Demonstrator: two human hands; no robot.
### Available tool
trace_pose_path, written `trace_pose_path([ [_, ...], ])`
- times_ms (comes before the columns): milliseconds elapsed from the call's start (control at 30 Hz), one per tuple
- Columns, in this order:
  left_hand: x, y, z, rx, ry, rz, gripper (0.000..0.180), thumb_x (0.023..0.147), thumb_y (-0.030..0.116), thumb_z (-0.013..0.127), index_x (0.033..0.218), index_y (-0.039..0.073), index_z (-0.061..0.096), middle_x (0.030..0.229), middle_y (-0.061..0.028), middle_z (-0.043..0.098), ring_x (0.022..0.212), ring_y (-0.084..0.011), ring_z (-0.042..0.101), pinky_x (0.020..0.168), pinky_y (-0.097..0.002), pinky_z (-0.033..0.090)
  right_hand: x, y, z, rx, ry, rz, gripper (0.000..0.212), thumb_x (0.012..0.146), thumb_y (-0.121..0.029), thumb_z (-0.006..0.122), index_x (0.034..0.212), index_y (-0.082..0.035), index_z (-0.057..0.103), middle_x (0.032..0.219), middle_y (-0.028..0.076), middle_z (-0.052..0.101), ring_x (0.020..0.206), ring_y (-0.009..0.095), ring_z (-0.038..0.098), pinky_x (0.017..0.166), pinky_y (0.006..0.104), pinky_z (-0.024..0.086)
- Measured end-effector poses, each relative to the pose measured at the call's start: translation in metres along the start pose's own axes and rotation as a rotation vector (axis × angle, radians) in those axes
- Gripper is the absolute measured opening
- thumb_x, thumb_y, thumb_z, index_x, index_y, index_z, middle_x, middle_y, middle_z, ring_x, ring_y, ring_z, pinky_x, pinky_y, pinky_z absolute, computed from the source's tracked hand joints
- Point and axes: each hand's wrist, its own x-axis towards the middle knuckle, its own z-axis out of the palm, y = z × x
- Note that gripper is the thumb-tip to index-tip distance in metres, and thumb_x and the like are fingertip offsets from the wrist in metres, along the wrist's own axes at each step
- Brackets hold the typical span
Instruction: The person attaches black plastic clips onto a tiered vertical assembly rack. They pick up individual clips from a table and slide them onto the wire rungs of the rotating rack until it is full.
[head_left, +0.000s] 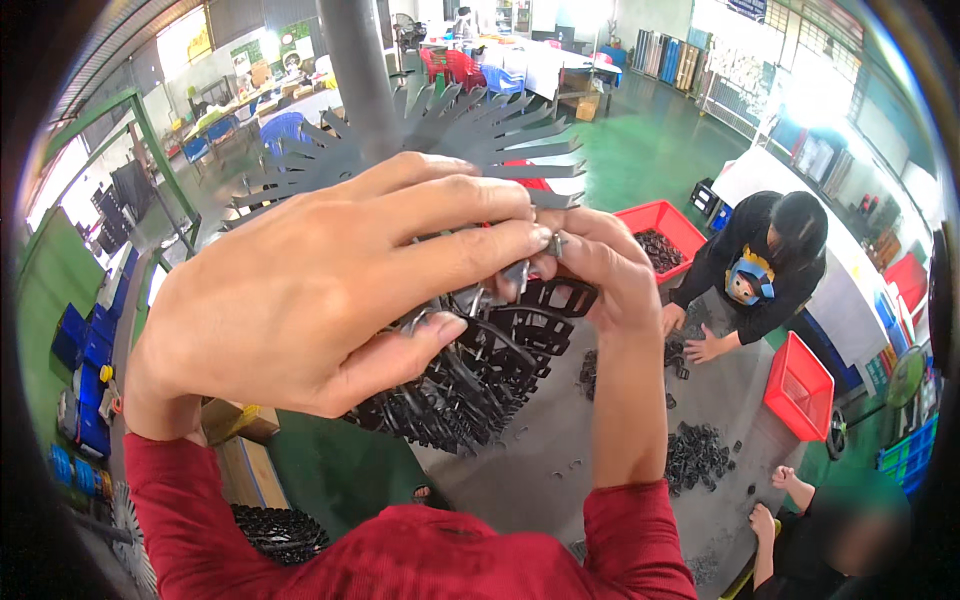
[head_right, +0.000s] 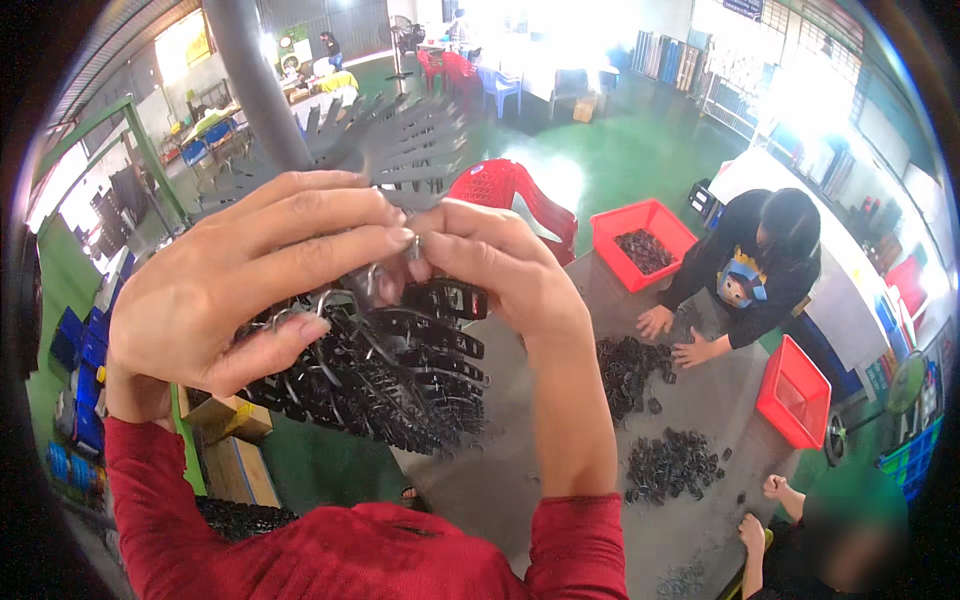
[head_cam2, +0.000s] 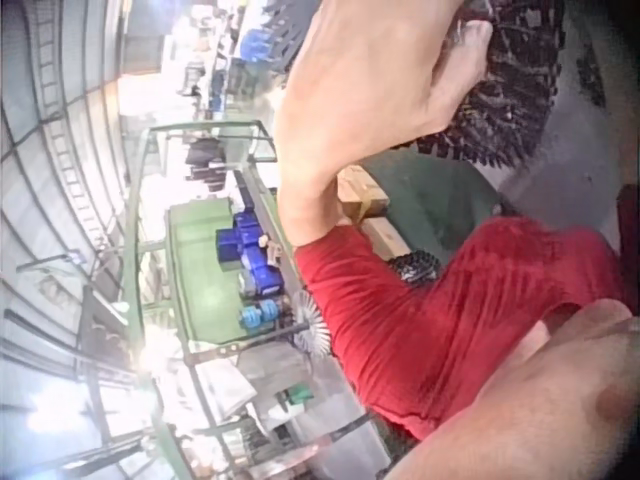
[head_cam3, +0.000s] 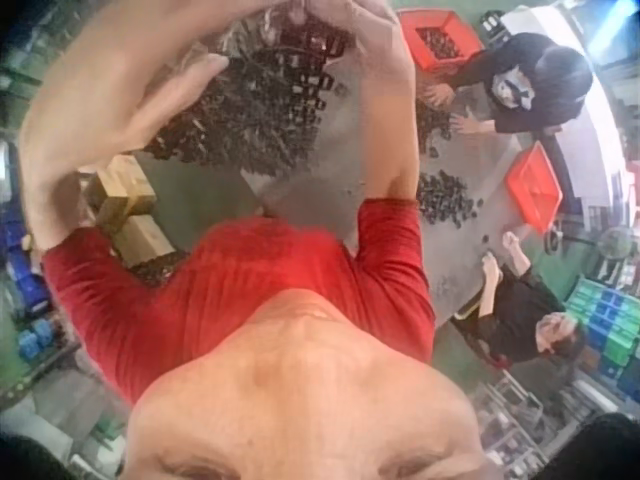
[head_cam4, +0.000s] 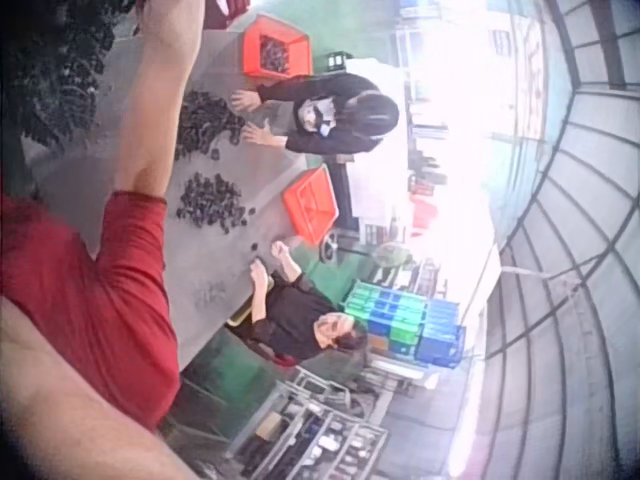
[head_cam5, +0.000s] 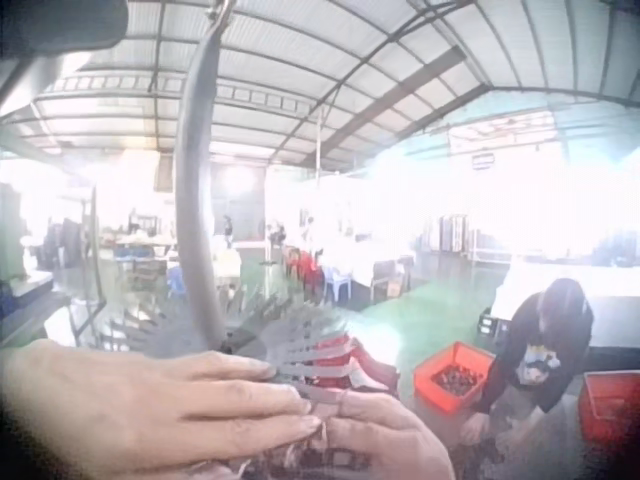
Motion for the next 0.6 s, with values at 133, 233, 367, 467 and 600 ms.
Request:
trace_pose_path([
  [133, 0.000, 0.002, -0.003, -0.012, -0.009, 0.031, 0.054, 0.072, 0.010, 0.056, 0.125, -0.001, 0.051, 0.123, -0.0195, 0.051, 0.113, -0.0392, 0.049, 0.098, -0.0463, 0.040, 0.017, 0.018, -0.018, 0.151, -0.296, -0.014, 0.036, 0.094, -0.031, 0.047, 0.085, 0.002, 0.057, 0.080, 0.008, 0.058, 0.082, 0.018, 0.057, 0.071, 0.0276, 0.042],
  [233, -0.001, 0.001, -0.003, -0.001, -0.020, 0.010, 0.055, 0.072, 0.010, 0.056, 0.125, 0.000, 0.050, 0.122, -0.0196, 0.051, 0.114, -0.0390, 0.048, 0.098, -0.0468, 0.039, 0.023, 0.029, -0.015, 0.228, -0.423, -0.129, 0.035, 0.096, -0.028, 0.044, 0.082, 0.001, 0.056, 0.080, 0.006, 0.056, 0.078, 0.017, 0.054, 0.070, 0.0282, 0.040],
  [367, 0.000, -0.002, -0.002, -0.014, -0.030, 0.010, 0.055, 0.071, 0.009, 0.056, 0.125, -0.001, 0.050, 0.122, -0.0200, 0.051, 0.114, -0.0391, 0.049, 0.099, -0.0467, 0.038, 0.010, 0.025, 0.002, 0.317, -0.222, -0.112, 0.031, 0.097, -0.027, 0.045, 0.082, -0.001, 0.056, 0.078, 0.002, 0.055, 0.075, 0.012, 0.050, 0.069, 0.0260, 0.039],
  [467, 0.000, 0.000, -0.003, -0.029, -0.028, -0.006, 0.055, 0.072, 0.009, 0.055, 0.125, -0.002, 0.050, 0.122, -0.0204, 0.051, 0.114, -0.0389, 0.049, 0.100, -0.0465, 0.038, -0.002, 0.022, 0.017, 0.284, -0.058, -0.070, 0.028, 0.095, -0.028, 0.051, 0.084, -0.003, 0.057, 0.078, 0.001, 0.055, 0.073, 0.009, 0.049, 0.066, 0.0234, 0.039],
  [600, 0.001, -0.002, -0.003, -0.015, -0.030, 0.002, 0.055, 0.071, 0.008, 0.055, 0.125, -0.003, 0.049, 0.122, -0.0209, 0.050, 0.115, -0.0393, 0.048, 0.100, -0.0467, 0.037, -0.005, 0.021, 0.024, 0.206, 0.187, -0.169, 0.025, 0.095, -0.023, 0.052, 0.085, -0.001, 0.059, 0.077, 0.001, 0.055, 0.070, 0.007, 0.049, 0.062, 0.0215, 0.039],
])
